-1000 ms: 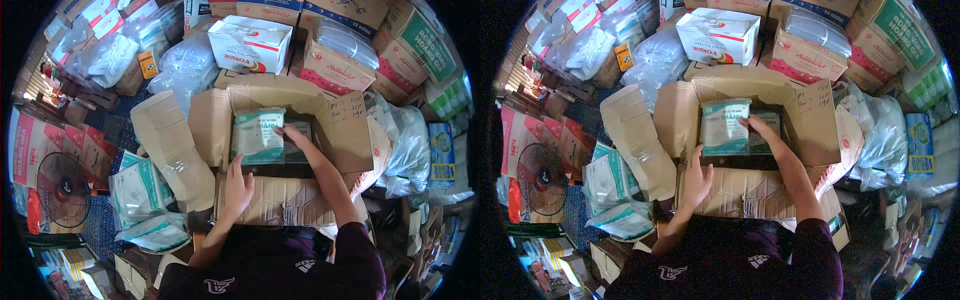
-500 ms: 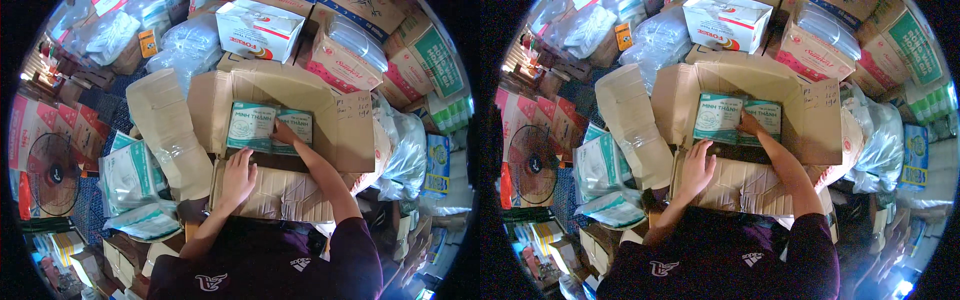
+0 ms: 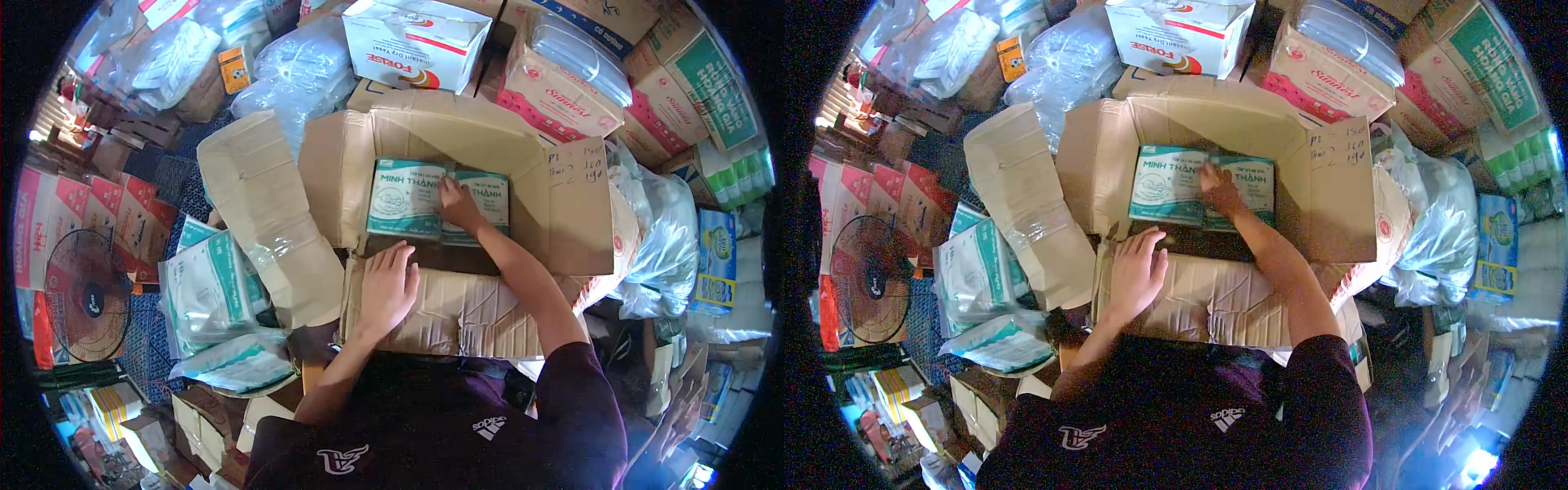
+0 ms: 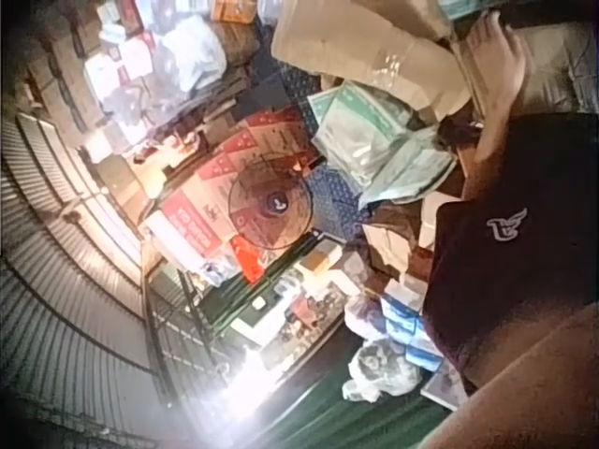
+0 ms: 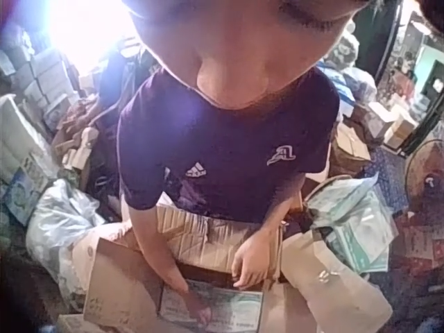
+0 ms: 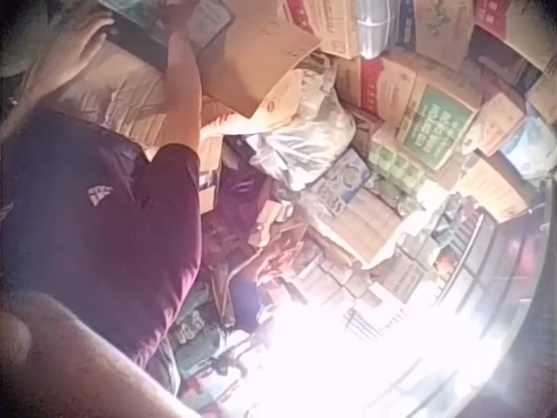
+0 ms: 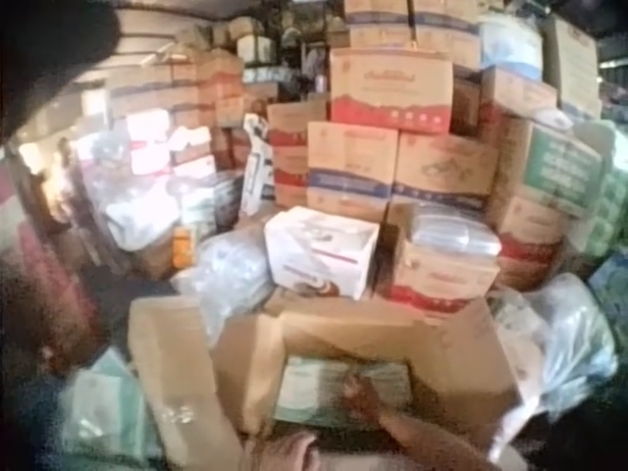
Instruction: Packing multiple product packages into a shipping box and sealing it with tape.
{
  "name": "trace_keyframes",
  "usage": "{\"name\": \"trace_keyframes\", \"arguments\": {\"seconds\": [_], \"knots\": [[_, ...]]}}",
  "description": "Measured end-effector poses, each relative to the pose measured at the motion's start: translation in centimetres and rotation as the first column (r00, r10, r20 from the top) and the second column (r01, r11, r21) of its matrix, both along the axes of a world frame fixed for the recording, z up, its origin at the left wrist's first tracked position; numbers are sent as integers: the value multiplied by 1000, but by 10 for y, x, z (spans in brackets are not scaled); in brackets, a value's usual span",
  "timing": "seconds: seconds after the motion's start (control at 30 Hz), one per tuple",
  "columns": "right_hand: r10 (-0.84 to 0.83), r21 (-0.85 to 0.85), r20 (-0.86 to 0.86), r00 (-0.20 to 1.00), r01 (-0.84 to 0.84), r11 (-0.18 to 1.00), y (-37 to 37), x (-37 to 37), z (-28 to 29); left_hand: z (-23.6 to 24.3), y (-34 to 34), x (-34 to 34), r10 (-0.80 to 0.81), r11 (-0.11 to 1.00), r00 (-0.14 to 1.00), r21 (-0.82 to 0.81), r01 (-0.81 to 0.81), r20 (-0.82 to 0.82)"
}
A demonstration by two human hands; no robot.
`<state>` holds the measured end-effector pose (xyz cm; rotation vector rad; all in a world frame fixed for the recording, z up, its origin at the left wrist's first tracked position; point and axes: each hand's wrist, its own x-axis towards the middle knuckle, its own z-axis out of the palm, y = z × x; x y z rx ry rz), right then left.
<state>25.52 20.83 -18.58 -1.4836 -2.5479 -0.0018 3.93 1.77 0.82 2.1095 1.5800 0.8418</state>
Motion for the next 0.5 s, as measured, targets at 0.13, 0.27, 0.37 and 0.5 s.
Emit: {"name": "trace_keyframes", "arguments": {"seconds": [0.13,0.27,0.37,0.5], "knots": [[128,-209,-78,989,-141,968,-27,-53,52,-8,-8,-14,59,998,997,4,-59,-40],[260,-156,242,935,-227,961,-46,-56,30,-6,-5,-7,17,1000,999,16,-16,-38],[199,-70,362,911,-186,980,-50,-71,26,-8,-10,-11,33,999,998,7,-33,-46],[20,295,368,930,-137,946,-38,-34,-20,-3,-3,2,-20,999,1000,38,20,-9]]}}
